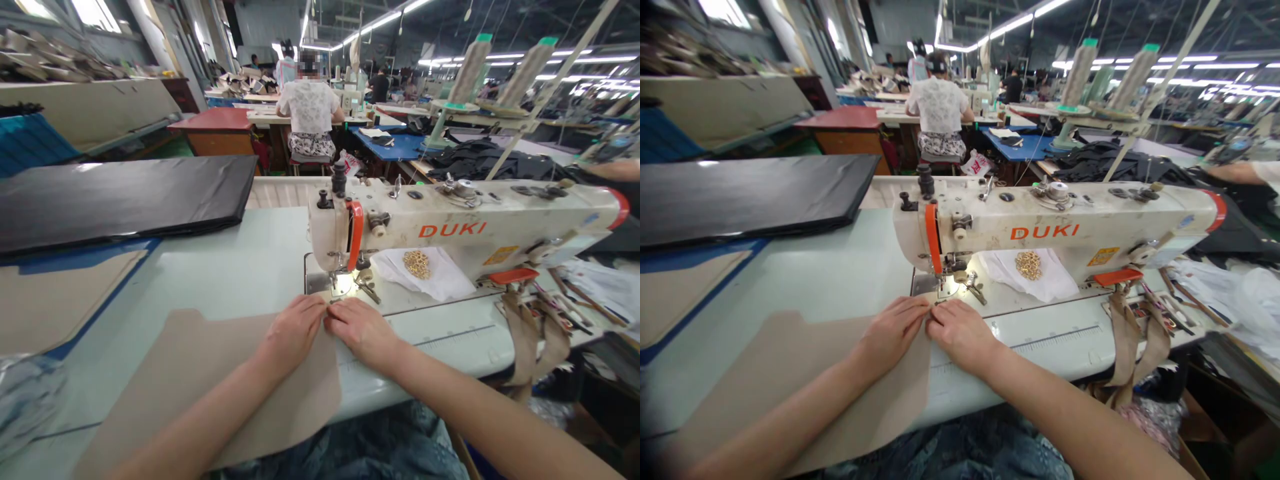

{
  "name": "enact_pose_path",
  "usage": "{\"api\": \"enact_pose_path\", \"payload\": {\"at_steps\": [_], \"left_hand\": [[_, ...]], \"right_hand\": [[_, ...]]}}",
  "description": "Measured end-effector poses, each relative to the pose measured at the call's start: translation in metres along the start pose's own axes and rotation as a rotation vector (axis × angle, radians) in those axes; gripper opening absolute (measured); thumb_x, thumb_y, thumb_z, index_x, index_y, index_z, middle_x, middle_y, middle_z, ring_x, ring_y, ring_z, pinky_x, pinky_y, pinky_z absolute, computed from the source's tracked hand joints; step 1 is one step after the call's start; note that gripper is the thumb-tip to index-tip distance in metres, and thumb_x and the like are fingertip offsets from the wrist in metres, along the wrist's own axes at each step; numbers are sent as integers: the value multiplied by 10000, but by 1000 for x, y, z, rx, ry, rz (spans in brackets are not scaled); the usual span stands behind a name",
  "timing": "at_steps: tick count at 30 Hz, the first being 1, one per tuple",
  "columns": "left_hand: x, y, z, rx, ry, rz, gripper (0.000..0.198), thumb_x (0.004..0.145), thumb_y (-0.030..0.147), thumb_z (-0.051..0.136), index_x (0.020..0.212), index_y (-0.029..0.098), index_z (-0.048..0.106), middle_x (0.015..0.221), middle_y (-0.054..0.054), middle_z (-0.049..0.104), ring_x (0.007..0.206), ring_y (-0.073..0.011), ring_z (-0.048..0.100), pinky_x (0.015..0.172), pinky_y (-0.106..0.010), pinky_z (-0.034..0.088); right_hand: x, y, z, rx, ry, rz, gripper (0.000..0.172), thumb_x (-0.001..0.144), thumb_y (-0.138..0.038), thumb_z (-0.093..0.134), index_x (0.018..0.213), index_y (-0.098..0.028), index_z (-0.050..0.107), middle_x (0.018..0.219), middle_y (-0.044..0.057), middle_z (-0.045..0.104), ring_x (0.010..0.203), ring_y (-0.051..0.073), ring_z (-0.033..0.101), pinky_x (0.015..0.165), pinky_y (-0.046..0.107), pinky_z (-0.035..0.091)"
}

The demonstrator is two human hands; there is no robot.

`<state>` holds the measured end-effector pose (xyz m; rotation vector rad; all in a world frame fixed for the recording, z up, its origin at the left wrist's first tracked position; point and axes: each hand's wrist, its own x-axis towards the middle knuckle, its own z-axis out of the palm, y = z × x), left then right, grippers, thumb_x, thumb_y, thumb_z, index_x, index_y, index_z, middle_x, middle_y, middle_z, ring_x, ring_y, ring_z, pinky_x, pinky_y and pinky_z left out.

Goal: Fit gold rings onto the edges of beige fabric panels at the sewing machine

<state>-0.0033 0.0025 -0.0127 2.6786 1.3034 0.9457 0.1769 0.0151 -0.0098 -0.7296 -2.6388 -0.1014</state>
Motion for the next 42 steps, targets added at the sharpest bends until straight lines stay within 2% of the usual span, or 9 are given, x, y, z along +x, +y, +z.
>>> {"api": "enact_pose_path", "payload": {"at_steps": [5, 15, 23, 32, 38, 42], "left_hand": [[11, -7, 7, 43, 4, 47, 229, 915, 132, 402, 921, 140, 631, 934, -80, 673, 892, -192, 594, 828, -357, 528], [33, -21, 16, 57, -23, 78, 237, 928, 137, 375, 942, 140, 612, 935, -71, 667, 902, -187, 590, 843, -354, 513], [37, -28, 16, 123, -16, 132, 298, 950, 172, 327, 921, 134, 621, 941, -70, 680, 903, -184, 592, 850, -343, 505], [38, -29, 16, 104, -8, 119, 310, 953, 181, 329, 901, 136, 631, 922, -74, 679, 884, -184, 594, 822, -344, 517], [37, -29, 15, 118, -48, 122, 304, 949, 169, 330, 931, 135, 632, 936, -78, 677, 899, -186, 588, 834, -349, 516], [36, -28, 15, 125, -47, 108, 301, 948, 171, 331, 951, 120, 628, 944, -87, 673, 899, -192, 587, 831, -349, 518]], "right_hand": [[1, 12, 1, -23, 1, 14, 128, 912, -186, 510, 870, -139, 621, 938, 71, 619, 896, 197, 530, 845, 319, 439], [8, 31, 1, -42, -32, 69, 77, 889, -179, 552, 887, -140, 618, 951, 66, 630, 880, 205, 564, 681, 312, 454], [11, 35, 5, -44, 28, 72, 93, 885, -137, 539, 902, -124, 629, 1002, 80, 646, 850, 215, 571, 684, 320, 462], [11, 33, 4, -27, 34, 86, 109, 887, -119, 525, 928, -111, 626, 1011, 92, 651, 852, 214, 580, 671, 312, 470], [11, 33, 6, -2, 10, 109, 102, 891, -140, 538, 937, -122, 627, 1035, 93, 650, 933, 216, 582, 738, 322, 482], [10, 32, 6, -26, 0, 122, 88, 872, -146, 575, 939, -130, 629, 1047, 82, 656, 891, 208, 602, 698, 321, 478]]}}
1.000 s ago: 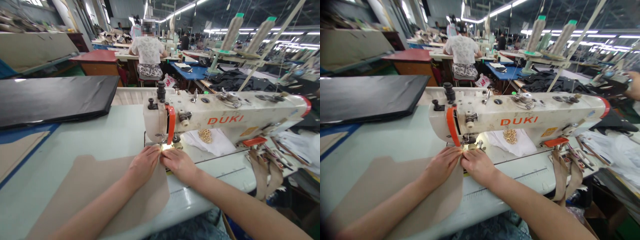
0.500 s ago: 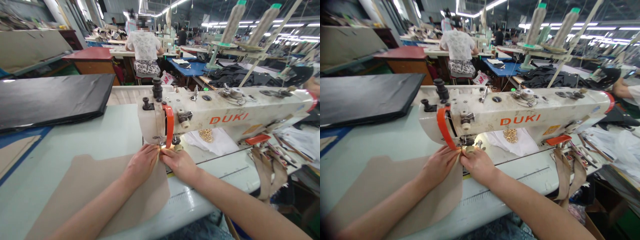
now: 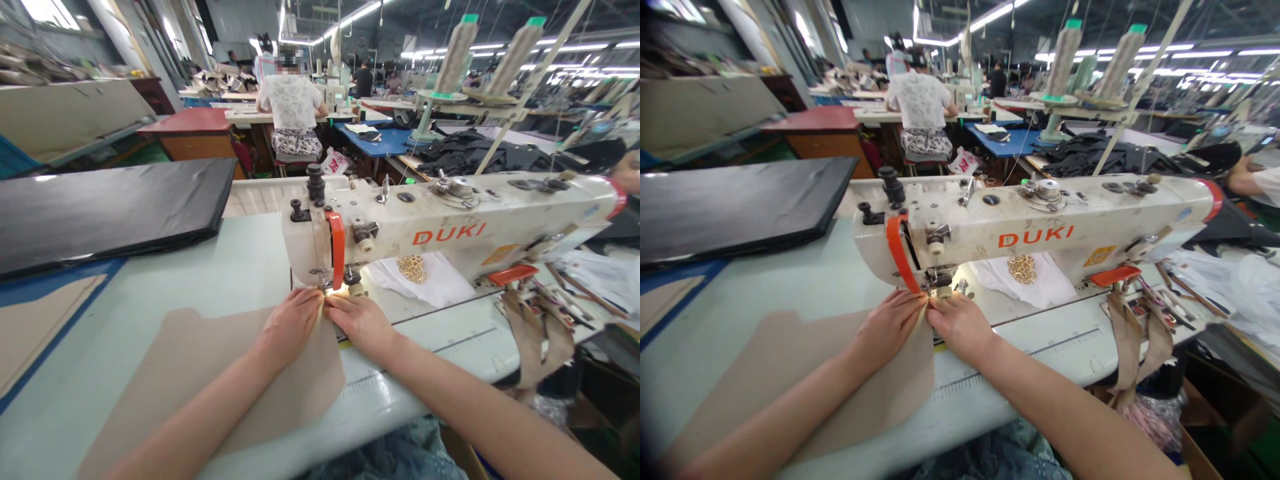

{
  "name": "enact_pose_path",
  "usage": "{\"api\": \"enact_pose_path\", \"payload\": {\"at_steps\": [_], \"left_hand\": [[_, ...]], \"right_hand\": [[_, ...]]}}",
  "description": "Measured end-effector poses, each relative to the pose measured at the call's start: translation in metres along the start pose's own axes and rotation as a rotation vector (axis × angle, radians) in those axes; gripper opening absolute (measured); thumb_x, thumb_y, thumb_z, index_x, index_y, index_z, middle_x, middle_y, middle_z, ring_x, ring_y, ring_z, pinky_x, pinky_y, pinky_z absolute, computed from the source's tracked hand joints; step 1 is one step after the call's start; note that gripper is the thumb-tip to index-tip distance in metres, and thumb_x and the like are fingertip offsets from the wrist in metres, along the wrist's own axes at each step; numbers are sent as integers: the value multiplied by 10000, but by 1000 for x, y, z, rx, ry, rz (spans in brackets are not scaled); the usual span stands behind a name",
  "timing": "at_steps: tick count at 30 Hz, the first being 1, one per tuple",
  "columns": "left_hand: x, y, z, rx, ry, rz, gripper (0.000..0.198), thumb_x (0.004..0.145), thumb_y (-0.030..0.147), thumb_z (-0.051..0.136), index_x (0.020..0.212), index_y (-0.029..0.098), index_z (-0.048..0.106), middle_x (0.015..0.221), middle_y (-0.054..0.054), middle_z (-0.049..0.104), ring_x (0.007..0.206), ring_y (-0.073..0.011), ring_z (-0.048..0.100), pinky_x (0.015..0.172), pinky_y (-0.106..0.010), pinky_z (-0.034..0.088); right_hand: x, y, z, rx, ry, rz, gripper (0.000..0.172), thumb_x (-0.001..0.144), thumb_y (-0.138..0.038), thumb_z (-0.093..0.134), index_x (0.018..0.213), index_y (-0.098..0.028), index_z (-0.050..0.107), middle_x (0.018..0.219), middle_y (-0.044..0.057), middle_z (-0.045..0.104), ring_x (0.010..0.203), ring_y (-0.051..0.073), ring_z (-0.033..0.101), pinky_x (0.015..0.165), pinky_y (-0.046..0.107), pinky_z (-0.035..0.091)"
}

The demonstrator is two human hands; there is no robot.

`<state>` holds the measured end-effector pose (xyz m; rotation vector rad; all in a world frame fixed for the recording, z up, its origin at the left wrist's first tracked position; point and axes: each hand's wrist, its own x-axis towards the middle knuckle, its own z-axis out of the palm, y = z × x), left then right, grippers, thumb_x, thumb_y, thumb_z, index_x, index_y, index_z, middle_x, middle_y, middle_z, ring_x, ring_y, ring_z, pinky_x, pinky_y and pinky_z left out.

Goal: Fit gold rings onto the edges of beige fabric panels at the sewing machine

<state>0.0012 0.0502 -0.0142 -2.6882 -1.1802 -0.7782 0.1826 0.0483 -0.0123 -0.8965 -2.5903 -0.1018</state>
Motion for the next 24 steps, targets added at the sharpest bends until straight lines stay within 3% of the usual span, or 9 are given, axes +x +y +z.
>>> {"api": "enact_pose_path", "payload": {"at_steps": [9, 15, 24], "left_hand": [[-1, 3, -3, -8, -40, -16, 294, 940, 159, 334, 956, 126, 626, 981, -96, 669, 967, -200, 578, 877, -371, 500], [-3, 4, -4, 15, -44, -64, 309, 945, 178, 321, 1007, 126, 619, 1019, -94, 666, 988, -196, 585, 895, -368, 499], [-4, 9, -9, 114, -119, -5, 305, 927, 141, 320, 961, 155, 623, 1008, -70, 667, 1004, -174, 591, 906, -290, 476]], "right_hand": [[-7, 0, -2, 61, 48, -79, 104, 898, -177, 541, 887, -137, 636, 982, 64, 666, 967, 190, 580, 870, 307, 446], [-6, 0, -4, 87, 16, -87, 115, 900, -173, 532, 890, -126, 635, 961, 71, 663, 977, 184, 573, 896, 306, 433], [-5, 1, -4, 96, -29, -91, 118, 900, -167, 525, 869, -123, 631, 968, 77, 656, 989, 197, 571, 898, 320, 438]]}}
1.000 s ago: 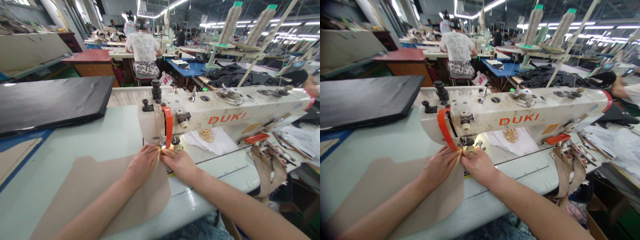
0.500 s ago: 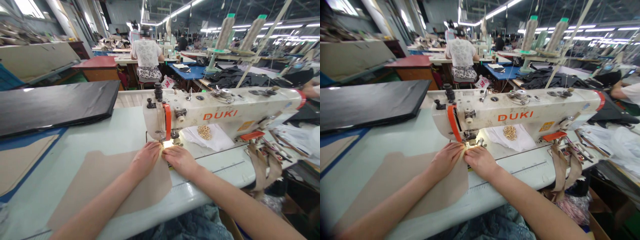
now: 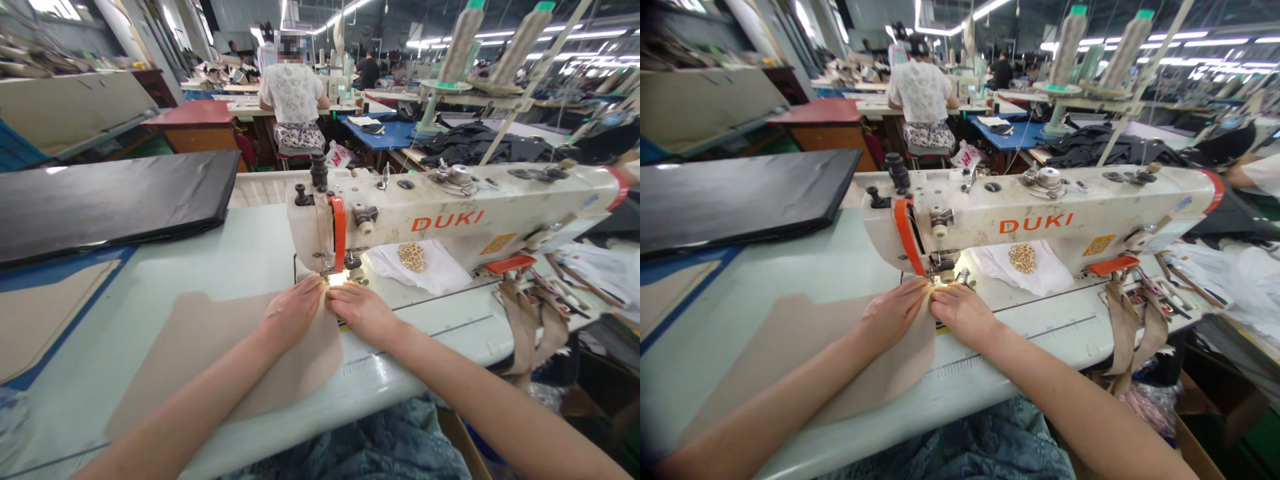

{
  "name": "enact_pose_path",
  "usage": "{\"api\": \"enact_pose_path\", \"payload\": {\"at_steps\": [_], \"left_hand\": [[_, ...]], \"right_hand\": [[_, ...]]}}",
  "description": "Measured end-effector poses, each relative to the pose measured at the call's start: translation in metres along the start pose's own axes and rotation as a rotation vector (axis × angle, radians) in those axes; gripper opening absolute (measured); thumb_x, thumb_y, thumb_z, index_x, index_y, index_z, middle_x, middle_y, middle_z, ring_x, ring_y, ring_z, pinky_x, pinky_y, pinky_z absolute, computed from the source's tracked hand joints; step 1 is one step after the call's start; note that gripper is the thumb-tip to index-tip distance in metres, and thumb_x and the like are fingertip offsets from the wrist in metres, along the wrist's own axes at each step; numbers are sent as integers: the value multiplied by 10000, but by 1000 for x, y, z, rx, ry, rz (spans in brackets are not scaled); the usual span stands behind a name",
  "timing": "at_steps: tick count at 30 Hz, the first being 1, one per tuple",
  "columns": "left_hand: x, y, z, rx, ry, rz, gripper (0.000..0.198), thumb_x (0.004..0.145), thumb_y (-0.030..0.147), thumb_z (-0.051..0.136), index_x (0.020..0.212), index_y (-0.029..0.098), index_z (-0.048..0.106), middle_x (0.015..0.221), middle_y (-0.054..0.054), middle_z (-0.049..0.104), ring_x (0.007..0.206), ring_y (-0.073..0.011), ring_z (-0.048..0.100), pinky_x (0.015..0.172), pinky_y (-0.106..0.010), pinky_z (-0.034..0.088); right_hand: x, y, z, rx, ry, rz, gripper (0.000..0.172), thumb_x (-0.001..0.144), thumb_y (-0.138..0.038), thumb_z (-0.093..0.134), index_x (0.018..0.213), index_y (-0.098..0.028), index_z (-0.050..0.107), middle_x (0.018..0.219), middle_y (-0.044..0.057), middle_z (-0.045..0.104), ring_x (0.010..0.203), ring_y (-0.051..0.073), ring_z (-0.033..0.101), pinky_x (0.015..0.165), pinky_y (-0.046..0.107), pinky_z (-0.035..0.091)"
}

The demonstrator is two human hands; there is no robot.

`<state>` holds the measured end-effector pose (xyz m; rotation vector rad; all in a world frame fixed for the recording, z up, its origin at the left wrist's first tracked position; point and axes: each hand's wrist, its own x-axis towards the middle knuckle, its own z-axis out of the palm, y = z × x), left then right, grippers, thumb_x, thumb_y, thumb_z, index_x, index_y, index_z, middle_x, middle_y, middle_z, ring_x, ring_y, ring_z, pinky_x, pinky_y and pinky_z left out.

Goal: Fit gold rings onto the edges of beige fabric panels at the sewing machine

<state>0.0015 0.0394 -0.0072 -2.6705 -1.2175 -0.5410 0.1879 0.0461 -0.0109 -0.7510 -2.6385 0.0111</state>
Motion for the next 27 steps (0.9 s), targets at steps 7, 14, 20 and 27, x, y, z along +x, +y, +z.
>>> {"api": "enact_pose_path", "payload": {"at_steps": [7, 14, 20, 27], "left_hand": [[0, 0, 2, 52, -2, 17, 312, 921, 131, 324, 933, 156, 634, 987, -69, 674, 1008, -178, 589, 907, -291, 471], [1, -4, 5, 9, 23, 12, 304, 916, 157, 346, 950, 168, 648, 977, -70, 691, 1025, -187, 590, 931, -300, 468], [3, -8, 7, -38, 25, -1, 324, 927, 180, 324, 1031, 163, 630, 1043, -79, 674, 1038, -186, 585, 920, -312, 486], [3, -10, 11, -32, 42, -6, 313, 924, 185, 340, 1013, 149, 638, 1010, -94, 680, 1004, -192, 602, 898, -309, 499]], "right_hand": [[2, 2, 0, -4, -1, -4, 89, 885, -157, 551, 853, -118, 624, 960, 77, 660, 971, 193, 580, 888, 309, 447], [3, 3, 3, -26, 26, 7, 99, 893, -151, 538, 863, -120, 627, 986, 88, 663, 977, 195, 587, 870, 313, 457], [4, 3, 2, -16, 16, 27, 90, 892, -164, 545, 880, -125, 626, 1005, 87, 659, 976, 191, 586, 863, 305, 462], [5, 5, 4, 4, 6, 26, 97, 893, -158, 539, 876, -118, 626, 1008, 95, 656, 1000, 193, 579, 880, 306, 465]]}}
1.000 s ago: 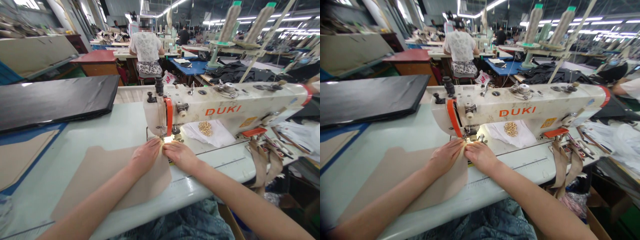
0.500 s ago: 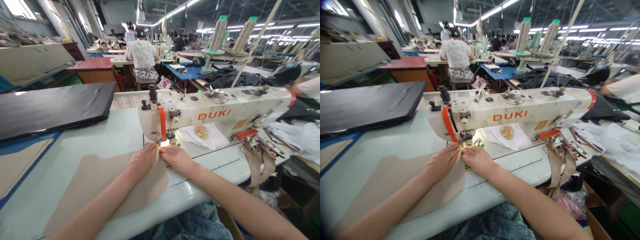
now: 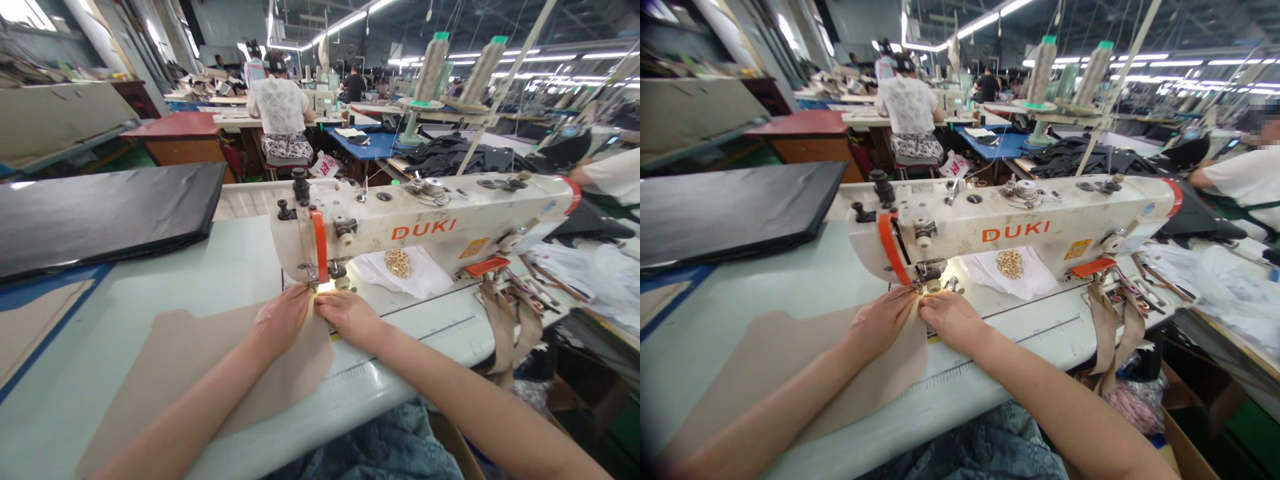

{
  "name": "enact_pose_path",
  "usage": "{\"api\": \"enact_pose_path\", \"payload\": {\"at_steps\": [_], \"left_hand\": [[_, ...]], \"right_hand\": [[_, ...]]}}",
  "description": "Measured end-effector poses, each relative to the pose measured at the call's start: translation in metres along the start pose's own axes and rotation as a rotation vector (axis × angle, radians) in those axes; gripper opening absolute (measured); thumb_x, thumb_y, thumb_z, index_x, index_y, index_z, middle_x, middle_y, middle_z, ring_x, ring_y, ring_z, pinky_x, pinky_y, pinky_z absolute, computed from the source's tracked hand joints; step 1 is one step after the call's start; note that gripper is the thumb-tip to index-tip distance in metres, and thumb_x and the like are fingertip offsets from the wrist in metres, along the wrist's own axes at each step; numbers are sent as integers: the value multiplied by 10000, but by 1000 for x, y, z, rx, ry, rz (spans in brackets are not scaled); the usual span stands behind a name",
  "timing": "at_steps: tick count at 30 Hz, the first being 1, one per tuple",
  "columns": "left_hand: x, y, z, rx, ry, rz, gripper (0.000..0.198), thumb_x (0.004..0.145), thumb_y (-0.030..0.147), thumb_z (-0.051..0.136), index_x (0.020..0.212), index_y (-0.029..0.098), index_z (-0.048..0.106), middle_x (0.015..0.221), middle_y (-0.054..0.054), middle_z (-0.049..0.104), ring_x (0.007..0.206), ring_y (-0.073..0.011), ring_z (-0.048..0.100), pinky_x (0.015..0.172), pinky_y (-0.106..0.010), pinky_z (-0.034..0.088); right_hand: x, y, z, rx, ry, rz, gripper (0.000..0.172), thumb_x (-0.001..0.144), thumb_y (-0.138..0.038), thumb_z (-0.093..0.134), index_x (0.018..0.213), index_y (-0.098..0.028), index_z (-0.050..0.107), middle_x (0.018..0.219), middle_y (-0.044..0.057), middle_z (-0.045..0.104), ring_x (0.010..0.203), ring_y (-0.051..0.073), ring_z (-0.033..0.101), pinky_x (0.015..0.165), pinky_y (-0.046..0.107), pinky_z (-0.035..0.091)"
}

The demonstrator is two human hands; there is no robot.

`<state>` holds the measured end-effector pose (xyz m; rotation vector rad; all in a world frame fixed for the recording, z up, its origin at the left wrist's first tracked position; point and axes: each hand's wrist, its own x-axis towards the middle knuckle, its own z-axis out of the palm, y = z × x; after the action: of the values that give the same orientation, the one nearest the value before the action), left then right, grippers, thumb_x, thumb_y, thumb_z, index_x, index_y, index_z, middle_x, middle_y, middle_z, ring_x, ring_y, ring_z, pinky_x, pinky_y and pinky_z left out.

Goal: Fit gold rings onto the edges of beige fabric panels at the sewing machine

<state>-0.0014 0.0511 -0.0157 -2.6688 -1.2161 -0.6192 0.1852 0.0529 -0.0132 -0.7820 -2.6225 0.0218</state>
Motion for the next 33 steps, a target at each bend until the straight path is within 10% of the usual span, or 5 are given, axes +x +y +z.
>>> {"api": "enact_pose_path", "payload": {"at_steps": [22, 33], "left_hand": [[6, 4, -4, -43, -76, -126, 277, 920, 175, 364, 994, 172, 631, 979, -67, 691, 970, -173, 628, 929, -316, 491], [-66, 30, -46, -141, -56, -259, 303, 905, 196, 400, 1136, 149, 590, 1261, -108, 580, 1163, -189, 543, 996, -342, 461]], "right_hand": [[-3, 0, 1, 39, 35, 7, 108, 887, -143, 539, 936, -102, 626, 969, 105, 665, 1031, 206, 584, 926, 324, 462], [-15, -58, 8, 27, 113, -195, 109, 884, -130, 544, 947, -96, 626, 1032, 104, 676, 1010, 203, 604, 911, 331, 495]]}}
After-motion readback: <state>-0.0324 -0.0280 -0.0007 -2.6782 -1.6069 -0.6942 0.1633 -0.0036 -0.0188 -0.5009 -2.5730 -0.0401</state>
